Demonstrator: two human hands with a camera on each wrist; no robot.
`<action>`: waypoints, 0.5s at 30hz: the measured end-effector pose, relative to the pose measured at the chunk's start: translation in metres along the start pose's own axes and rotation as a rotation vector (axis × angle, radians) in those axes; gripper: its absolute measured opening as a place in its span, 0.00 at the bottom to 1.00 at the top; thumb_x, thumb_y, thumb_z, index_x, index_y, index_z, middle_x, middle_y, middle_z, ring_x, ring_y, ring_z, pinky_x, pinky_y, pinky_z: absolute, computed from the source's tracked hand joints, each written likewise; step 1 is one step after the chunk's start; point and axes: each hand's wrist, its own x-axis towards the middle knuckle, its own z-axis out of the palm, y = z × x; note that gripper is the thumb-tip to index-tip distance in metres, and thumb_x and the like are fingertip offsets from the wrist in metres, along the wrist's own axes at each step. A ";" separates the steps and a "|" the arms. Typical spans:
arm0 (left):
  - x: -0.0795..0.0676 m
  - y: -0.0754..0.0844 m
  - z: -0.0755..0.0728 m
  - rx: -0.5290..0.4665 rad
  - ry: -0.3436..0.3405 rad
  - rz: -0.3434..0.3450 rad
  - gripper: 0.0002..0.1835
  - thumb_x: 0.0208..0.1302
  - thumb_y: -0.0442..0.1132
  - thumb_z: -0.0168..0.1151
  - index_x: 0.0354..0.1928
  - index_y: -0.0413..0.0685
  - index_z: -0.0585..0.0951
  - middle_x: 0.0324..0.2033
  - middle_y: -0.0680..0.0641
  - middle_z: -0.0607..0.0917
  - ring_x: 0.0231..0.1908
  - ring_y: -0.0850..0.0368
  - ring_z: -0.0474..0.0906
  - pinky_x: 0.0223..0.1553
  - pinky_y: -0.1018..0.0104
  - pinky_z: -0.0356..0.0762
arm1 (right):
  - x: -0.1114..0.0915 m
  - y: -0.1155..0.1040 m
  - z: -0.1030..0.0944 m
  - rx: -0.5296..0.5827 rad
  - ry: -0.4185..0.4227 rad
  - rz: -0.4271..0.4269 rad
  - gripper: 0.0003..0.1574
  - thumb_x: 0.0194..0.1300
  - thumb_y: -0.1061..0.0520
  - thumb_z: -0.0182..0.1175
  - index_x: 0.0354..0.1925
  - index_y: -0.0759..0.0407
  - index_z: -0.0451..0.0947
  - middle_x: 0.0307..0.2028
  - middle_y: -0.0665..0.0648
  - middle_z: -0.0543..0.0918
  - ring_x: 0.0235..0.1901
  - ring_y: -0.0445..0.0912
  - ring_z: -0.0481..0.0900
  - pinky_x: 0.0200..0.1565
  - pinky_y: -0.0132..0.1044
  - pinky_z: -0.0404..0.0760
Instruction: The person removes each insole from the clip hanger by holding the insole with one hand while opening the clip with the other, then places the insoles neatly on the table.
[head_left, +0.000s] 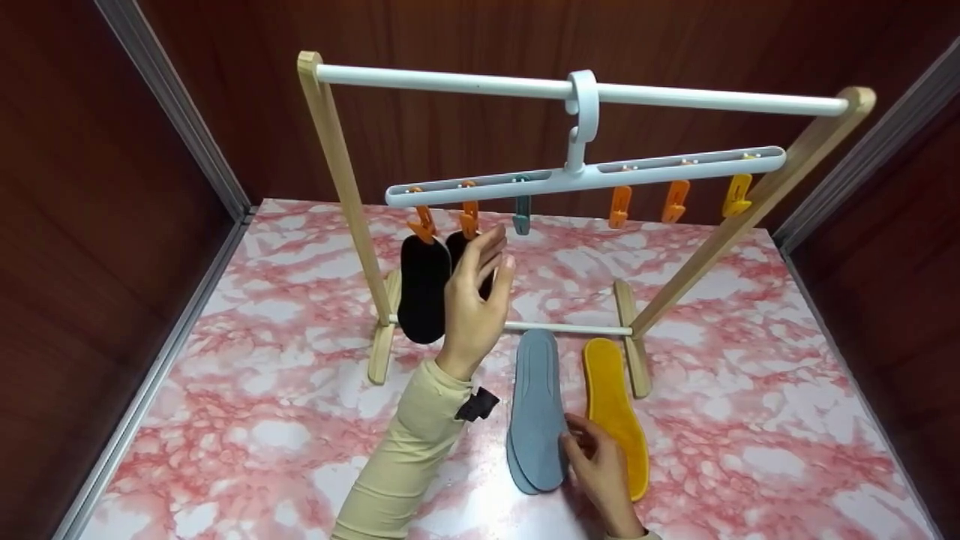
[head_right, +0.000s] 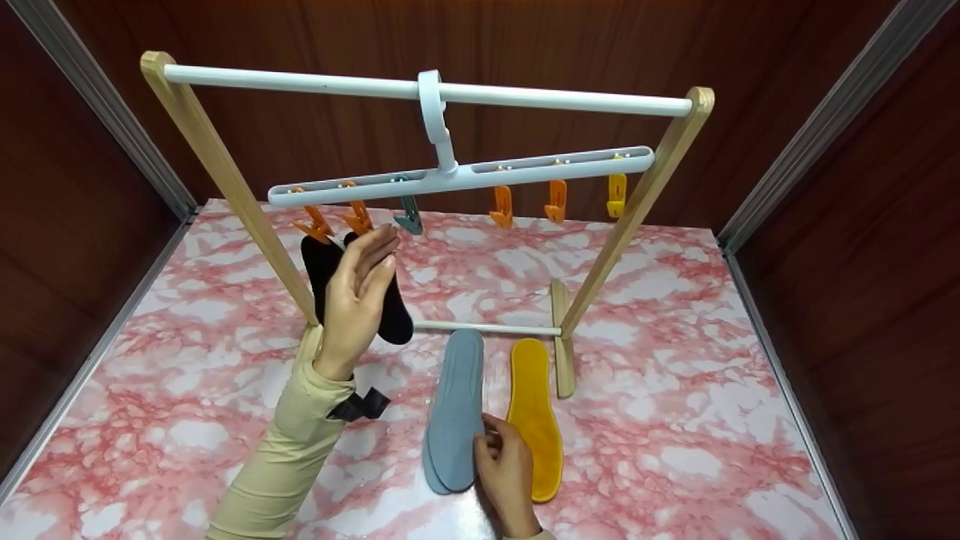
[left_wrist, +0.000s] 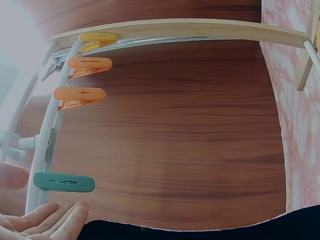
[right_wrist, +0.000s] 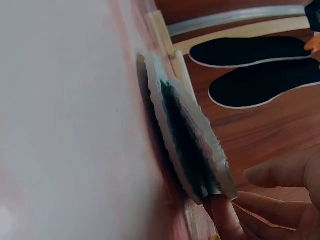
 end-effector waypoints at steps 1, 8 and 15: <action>0.000 0.000 0.000 0.000 0.001 0.002 0.21 0.70 0.34 0.53 0.61 0.30 0.69 0.61 0.36 0.73 0.61 0.48 0.72 0.63 0.55 0.70 | 0.000 0.000 0.000 -0.011 0.003 -0.002 0.21 0.66 0.61 0.57 0.57 0.66 0.76 0.48 0.64 0.83 0.37 0.46 0.80 0.46 0.42 0.82; 0.000 0.000 -0.001 0.019 -0.004 0.010 0.21 0.70 0.34 0.53 0.61 0.32 0.69 0.61 0.37 0.73 0.62 0.49 0.71 0.63 0.58 0.70 | 0.002 0.000 0.001 -0.072 0.054 -0.080 0.19 0.65 0.61 0.60 0.54 0.65 0.78 0.47 0.63 0.83 0.38 0.48 0.82 0.47 0.44 0.83; 0.001 0.001 -0.001 0.041 0.012 0.013 0.20 0.69 0.33 0.53 0.60 0.31 0.70 0.58 0.37 0.75 0.59 0.49 0.73 0.60 0.61 0.73 | 0.005 0.001 -0.001 -0.077 0.087 -0.180 0.16 0.62 0.61 0.62 0.49 0.65 0.80 0.41 0.61 0.85 0.33 0.47 0.82 0.42 0.39 0.84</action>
